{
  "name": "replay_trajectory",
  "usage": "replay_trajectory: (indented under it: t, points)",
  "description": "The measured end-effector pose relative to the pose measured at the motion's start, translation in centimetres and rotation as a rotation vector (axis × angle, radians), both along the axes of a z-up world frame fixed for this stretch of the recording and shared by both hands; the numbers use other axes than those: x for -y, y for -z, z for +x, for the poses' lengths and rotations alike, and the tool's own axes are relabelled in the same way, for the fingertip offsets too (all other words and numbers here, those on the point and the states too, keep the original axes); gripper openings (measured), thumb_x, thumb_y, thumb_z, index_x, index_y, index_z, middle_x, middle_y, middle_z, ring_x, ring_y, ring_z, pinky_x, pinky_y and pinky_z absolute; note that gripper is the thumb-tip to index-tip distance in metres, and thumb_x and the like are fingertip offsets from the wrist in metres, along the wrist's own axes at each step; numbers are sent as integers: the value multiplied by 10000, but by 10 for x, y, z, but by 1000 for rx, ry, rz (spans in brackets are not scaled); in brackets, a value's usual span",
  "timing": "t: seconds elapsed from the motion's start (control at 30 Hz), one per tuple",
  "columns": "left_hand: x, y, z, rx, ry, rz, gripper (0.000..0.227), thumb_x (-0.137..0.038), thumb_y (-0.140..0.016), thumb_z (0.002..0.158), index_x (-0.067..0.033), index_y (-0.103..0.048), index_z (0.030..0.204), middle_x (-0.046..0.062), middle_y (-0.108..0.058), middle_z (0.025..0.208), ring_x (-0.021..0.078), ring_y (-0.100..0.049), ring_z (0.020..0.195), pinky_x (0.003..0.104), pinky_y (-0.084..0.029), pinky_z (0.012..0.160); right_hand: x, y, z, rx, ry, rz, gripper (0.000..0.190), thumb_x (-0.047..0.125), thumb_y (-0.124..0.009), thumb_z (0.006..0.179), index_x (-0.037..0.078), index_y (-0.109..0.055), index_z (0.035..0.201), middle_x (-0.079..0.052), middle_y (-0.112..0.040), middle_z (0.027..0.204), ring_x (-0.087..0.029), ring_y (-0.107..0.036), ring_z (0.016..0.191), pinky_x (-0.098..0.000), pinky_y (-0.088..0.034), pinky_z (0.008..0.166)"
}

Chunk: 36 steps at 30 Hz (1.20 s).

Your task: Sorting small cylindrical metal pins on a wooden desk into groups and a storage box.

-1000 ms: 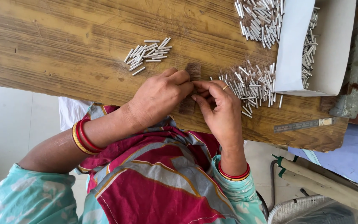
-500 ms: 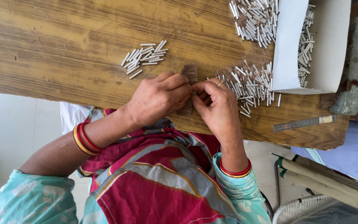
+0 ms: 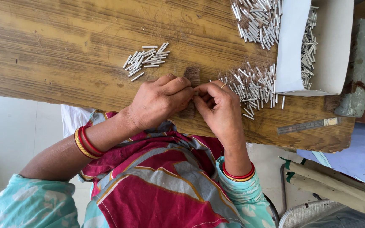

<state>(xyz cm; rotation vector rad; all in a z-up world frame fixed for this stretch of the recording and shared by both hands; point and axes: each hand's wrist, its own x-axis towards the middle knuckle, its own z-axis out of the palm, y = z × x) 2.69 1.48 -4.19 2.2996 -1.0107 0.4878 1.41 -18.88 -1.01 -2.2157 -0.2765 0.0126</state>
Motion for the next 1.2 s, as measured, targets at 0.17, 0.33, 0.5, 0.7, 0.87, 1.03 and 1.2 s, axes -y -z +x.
replay_trajectory:
  t: [0.17,0.33,0.5,0.7,0.87,1.03,1.2]
  points:
    - [0,-14,-3,-88,31,-181,284,-178,-758,892,-73,-718,1153,70,-652,1150,236,-670,978,341,-586,795,3,3,-1,98,-26,-58,205,-29,-791,846,9,-722,1035,-86,-694,917,-165,-709,771,-282,-556,676]
    - [-4,-17,0,-1072,86,-798,190,-143,-719,1013,16,-723,1117,92,-738,979,84,-697,845,267,-584,782,8,-1,-9,57,-12,316,330,-13,-761,920,19,-707,1244,-49,-700,1055,-122,-695,917,-238,-588,812]
    - [-4,-22,7,-1598,312,-808,247,-166,-669,975,28,-731,1115,99,-784,975,147,-756,842,262,-641,777,18,12,-13,19,-199,588,208,46,-790,928,23,-746,1130,-54,-678,1093,-103,-686,943,-234,-568,858]
    - [6,-11,-4,-1640,211,-981,236,-135,-698,959,56,-722,1096,122,-767,979,188,-769,858,289,-644,769,19,36,-21,103,-48,648,111,50,-800,960,29,-750,1057,-56,-692,1077,-105,-633,969,-244,-520,887]
    - [4,-15,-8,-1688,250,-1053,245,-150,-686,953,45,-708,1100,127,-775,987,195,-775,869,286,-654,762,17,25,-23,106,-43,601,145,82,-789,949,16,-745,1071,-49,-696,1067,-100,-631,971,-237,-510,881]
    - [8,-19,-12,-1693,208,-1083,268,-175,-680,959,39,-715,1117,116,-775,993,166,-765,865,257,-652,755,11,35,-27,34,58,733,112,94,-782,974,7,-759,1042,-51,-705,1054,-96,-611,929,-235,-481,859]
    - [13,-4,-12,-1624,150,-1104,266,-180,-692,970,50,-711,1101,107,-762,954,142,-748,821,262,-646,742,3,38,-30,104,63,721,93,78,-762,1000,9,-750,1061,-45,-695,1037,-102,-613,947,-237,-486,868]
